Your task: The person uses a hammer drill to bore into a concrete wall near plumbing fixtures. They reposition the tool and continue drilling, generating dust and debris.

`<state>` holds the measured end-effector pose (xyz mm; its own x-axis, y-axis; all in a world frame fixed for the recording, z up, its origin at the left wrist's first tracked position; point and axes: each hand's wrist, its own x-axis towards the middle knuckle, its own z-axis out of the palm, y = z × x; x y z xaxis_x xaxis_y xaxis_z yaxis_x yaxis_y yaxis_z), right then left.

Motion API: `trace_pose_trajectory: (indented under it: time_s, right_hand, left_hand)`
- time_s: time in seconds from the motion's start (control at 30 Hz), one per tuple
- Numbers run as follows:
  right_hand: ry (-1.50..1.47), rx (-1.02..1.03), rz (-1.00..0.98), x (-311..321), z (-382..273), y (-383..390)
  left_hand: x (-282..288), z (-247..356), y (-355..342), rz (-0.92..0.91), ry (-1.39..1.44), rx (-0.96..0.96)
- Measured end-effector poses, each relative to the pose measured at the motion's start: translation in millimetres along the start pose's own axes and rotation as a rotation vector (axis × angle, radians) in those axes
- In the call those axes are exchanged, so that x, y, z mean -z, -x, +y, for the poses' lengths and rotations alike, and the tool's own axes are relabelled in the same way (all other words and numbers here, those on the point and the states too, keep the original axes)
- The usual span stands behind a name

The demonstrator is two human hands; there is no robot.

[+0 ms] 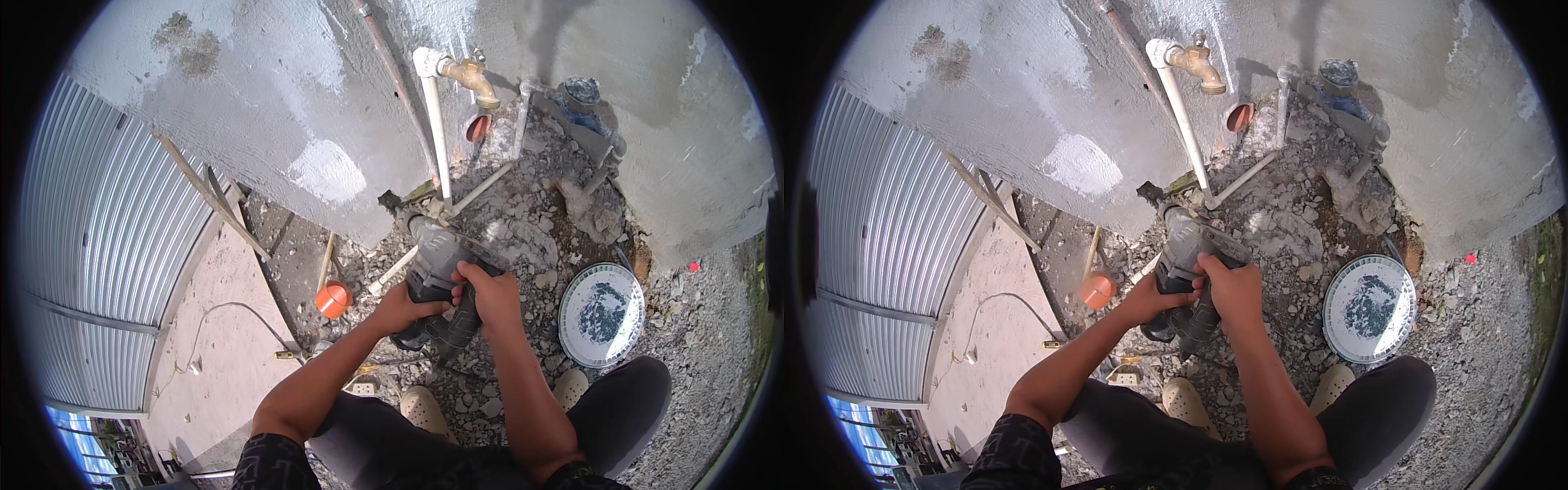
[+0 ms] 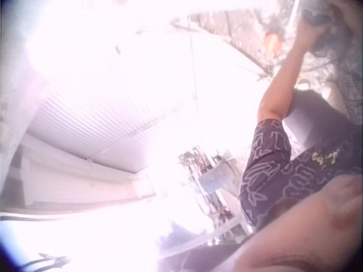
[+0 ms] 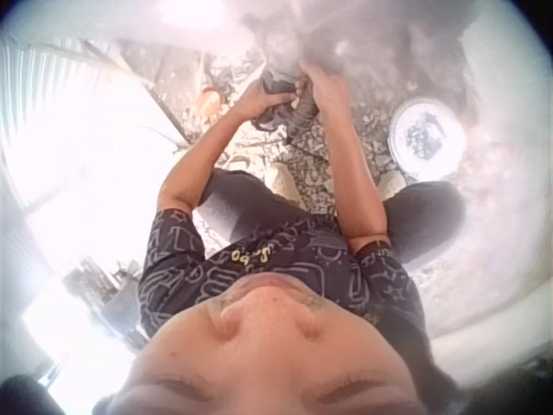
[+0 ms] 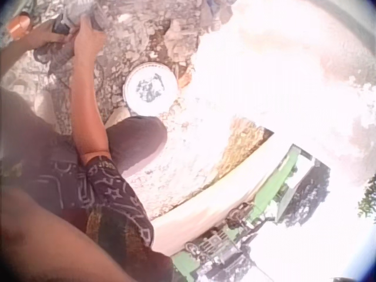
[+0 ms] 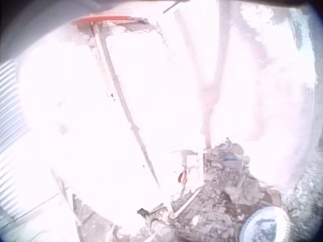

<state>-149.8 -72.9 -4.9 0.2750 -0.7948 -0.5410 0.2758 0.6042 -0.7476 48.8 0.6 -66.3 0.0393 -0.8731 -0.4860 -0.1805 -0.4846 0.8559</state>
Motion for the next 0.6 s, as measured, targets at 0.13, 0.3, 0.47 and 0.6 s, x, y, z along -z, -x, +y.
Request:
trace_pose_trajectory:
  time_s: [0.13, 0.3, 0.47, 0.6]
  right_hand:
    - [-0.214, -0.139, -0.040, 26, 7, 18]
    - [-0.406, -0.272, 0.010, 47, 17, 52]
    - [-0.538, -0.229, 0.078, 65, 57, 93]
    - [-0.563, -0.204, 0.091, 71, 78, 105]
  left_hand:
    - [-12, -8, 9, -0.005, -0.074, -0.012]
    - [-18, 8, 39, 0.078, -0.497, 0.014]
    - [-36, 31, 74, 0.066, -0.838, 0.033]
    - [-47, 46, 97, 0.096, -0.981, 0.078]
